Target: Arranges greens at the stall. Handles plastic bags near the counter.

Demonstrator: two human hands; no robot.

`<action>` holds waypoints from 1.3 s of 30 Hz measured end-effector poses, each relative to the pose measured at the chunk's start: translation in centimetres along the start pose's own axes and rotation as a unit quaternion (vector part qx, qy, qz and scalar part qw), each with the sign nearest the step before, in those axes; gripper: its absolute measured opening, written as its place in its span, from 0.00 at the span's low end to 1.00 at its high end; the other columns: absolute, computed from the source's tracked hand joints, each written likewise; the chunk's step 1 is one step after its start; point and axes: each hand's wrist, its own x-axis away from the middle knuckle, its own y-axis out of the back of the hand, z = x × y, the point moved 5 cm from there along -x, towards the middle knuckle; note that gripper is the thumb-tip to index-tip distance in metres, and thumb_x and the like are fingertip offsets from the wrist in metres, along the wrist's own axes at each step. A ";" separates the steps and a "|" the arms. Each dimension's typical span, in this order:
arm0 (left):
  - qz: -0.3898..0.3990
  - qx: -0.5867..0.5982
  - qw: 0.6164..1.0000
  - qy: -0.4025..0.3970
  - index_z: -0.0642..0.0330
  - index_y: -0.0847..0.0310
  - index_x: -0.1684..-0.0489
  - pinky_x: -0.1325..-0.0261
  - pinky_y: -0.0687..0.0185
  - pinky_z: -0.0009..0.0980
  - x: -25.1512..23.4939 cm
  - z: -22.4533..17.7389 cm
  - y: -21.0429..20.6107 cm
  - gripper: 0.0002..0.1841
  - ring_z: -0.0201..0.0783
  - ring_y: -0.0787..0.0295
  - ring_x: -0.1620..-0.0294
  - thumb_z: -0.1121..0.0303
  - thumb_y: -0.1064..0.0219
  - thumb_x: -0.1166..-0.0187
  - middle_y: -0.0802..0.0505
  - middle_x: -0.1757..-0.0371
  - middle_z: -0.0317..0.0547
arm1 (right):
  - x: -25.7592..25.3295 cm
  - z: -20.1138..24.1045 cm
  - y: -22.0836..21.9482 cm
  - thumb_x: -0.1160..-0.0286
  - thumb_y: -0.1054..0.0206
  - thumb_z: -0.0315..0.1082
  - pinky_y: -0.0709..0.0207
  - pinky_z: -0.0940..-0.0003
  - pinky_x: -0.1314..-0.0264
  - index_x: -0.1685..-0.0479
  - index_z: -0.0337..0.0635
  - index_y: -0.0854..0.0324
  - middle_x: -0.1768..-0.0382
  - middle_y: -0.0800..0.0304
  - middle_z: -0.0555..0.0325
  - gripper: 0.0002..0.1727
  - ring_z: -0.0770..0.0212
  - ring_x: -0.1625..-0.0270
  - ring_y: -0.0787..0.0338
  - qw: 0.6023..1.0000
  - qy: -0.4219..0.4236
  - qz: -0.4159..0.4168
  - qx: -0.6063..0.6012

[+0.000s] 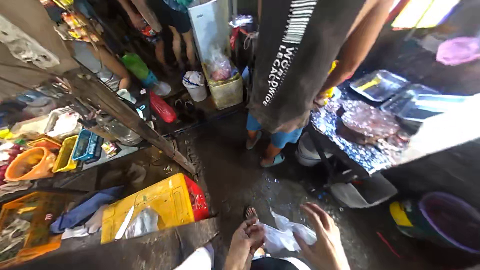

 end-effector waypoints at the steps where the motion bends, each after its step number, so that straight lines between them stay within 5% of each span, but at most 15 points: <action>1: 0.007 0.002 1.000 -0.018 0.67 0.30 0.28 0.48 0.10 0.36 -1.8 -2.0 -0.2 0.25 0.38 0.08 0.55 0.82 0.31 0.26 0.07 0.49 0.49 | -2.5 1.3 -1.1 0.42 0.20 0.47 0.26 0.30 0.31 0.37 0.40 0.13 0.33 0.15 0.39 0.31 0.35 0.30 0.17 0.999 0.031 0.006 -0.029; 4: 0.021 -0.014 0.995 -0.093 0.66 0.27 0.35 0.52 0.10 0.34 -5.8 -8.5 -1.3 0.25 0.36 0.08 0.57 0.82 0.26 0.32 0.06 0.55 0.45 | -9.4 5.2 -4.6 0.26 0.27 0.51 0.10 0.56 0.47 0.54 0.47 0.08 0.59 0.04 0.63 0.17 0.66 0.54 0.06 0.979 0.007 0.110 -0.171; 9: -0.020 -0.091 0.974 -0.207 0.68 0.23 0.38 0.54 0.08 0.32 -11.6 -17.9 -1.4 0.28 0.33 0.08 0.62 0.85 0.21 0.42 0.07 0.60 0.42 | -21.7 8.0 -10.4 0.31 0.24 0.58 0.13 0.62 0.50 0.50 0.47 0.10 0.63 0.06 0.64 0.24 0.69 0.59 0.09 0.902 -0.076 0.287 -0.312; 12: -0.071 -0.117 0.967 -0.217 0.67 0.21 0.42 0.55 0.10 0.33 -15.3 -23.0 0.1 0.29 0.33 0.10 0.62 0.86 0.20 0.48 0.09 0.61 0.42 | -29.6 9.7 -13.7 0.27 0.23 0.47 0.12 0.66 0.52 0.55 0.43 0.09 0.64 0.06 0.62 0.16 0.68 0.61 0.08 0.861 -0.028 0.361 -0.357; 16: -0.121 -0.050 0.963 -0.237 0.64 0.20 0.42 0.53 0.09 0.31 -21.4 -29.2 1.9 0.24 0.32 0.09 0.57 0.81 0.20 0.41 0.08 0.56 0.41 | -40.0 10.5 -16.8 0.21 0.29 0.42 0.10 0.54 0.45 0.44 0.40 0.11 0.54 0.04 0.52 0.17 0.57 0.53 0.05 0.932 0.084 0.305 -0.180; 18: -0.167 0.037 0.955 -0.241 0.63 0.22 0.47 0.60 0.12 0.27 -24.5 -32.8 2.5 0.17 0.29 0.11 0.63 0.82 0.29 0.33 0.09 0.60 0.39 | -45.2 11.4 -17.7 0.25 0.29 0.38 0.17 0.36 0.36 0.26 0.41 0.21 0.34 0.13 0.40 0.27 0.39 0.37 0.10 0.946 0.102 0.303 -0.047; 20: -0.202 0.033 0.942 -0.266 0.63 0.24 0.47 0.62 0.12 0.28 -27.3 -36.6 3.3 0.15 0.30 0.12 0.65 0.81 0.31 0.30 0.11 0.62 0.40 | -50.1 13.0 -18.1 0.36 0.25 0.36 0.26 0.34 0.25 0.21 0.44 0.23 0.24 0.21 0.42 0.35 0.38 0.23 0.21 0.945 0.151 0.277 -0.090; 22: -0.208 -0.037 0.923 -0.320 0.65 0.22 0.50 0.59 0.13 0.30 -30.0 -41.0 3.7 0.15 0.32 0.13 0.64 0.79 0.26 0.32 0.12 0.63 0.41 | -54.7 15.2 -18.2 0.41 0.25 0.45 0.23 0.45 0.24 0.35 0.49 0.13 0.30 0.14 0.55 0.29 0.53 0.24 0.19 0.932 0.197 0.216 -0.214; 24: -0.203 -0.053 0.920 -0.331 0.66 0.22 0.51 0.56 0.10 0.33 -32.6 -44.7 3.5 0.18 0.34 0.11 0.62 0.80 0.22 0.37 0.10 0.62 0.44 | -58.5 17.2 -18.8 0.29 0.29 0.55 0.17 0.52 0.37 0.55 0.50 0.08 0.50 0.07 0.62 0.19 0.62 0.41 0.11 0.932 0.156 0.220 -0.244; 25: -0.196 -0.041 0.926 -0.319 0.66 0.22 0.50 0.55 0.09 0.33 -33.8 -46.3 3.2 0.20 0.34 0.10 0.61 0.83 0.22 0.39 0.09 0.61 0.44 | -60.3 18.1 -19.4 0.25 0.32 0.59 0.14 0.52 0.44 0.60 0.48 0.08 0.58 0.06 0.61 0.23 0.63 0.51 0.08 0.931 0.112 0.261 -0.231; 27: -0.168 -0.022 0.939 -0.299 0.67 0.22 0.47 0.53 0.08 0.34 -36.3 -49.3 2.5 0.22 0.35 0.08 0.59 0.85 0.23 0.41 0.08 0.58 0.45 | -63.8 19.4 -21.6 0.23 0.31 0.59 0.12 0.58 0.52 0.58 0.42 0.10 0.65 0.07 0.59 0.25 0.64 0.60 0.07 0.912 0.044 0.320 -0.251; 31: -0.128 0.003 0.958 -0.256 0.67 0.24 0.41 0.46 0.08 0.38 -42.3 -55.1 3.6 0.25 0.39 0.08 0.52 0.84 0.22 0.39 0.09 0.51 0.48 | -70.6 21.1 -25.7 0.20 0.30 0.44 0.11 0.67 0.53 0.56 0.38 0.11 0.64 0.06 0.56 0.16 0.67 0.61 0.07 0.924 0.031 0.275 -0.264; 34: -0.148 0.001 0.962 -0.230 0.66 0.23 0.44 0.54 0.09 0.33 -47.5 -60.0 6.3 0.23 0.35 0.10 0.60 0.78 0.19 0.38 0.10 0.58 0.44 | -75.8 22.7 -28.3 0.24 0.34 0.30 0.11 0.60 0.50 0.55 0.37 0.10 0.62 0.05 0.52 0.09 0.62 0.59 0.06 0.934 0.048 0.286 -0.209; 39: -0.063 -0.090 0.957 -0.268 0.65 0.23 0.53 0.57 0.08 0.34 -54.0 -70.6 10.6 0.20 0.35 0.10 0.65 0.79 0.19 0.39 0.12 0.61 0.44 | -84.0 27.1 -32.1 0.20 0.40 0.28 0.13 0.57 0.49 0.52 0.35 0.11 0.62 0.06 0.49 0.11 0.58 0.58 0.07 0.952 0.028 0.268 -0.143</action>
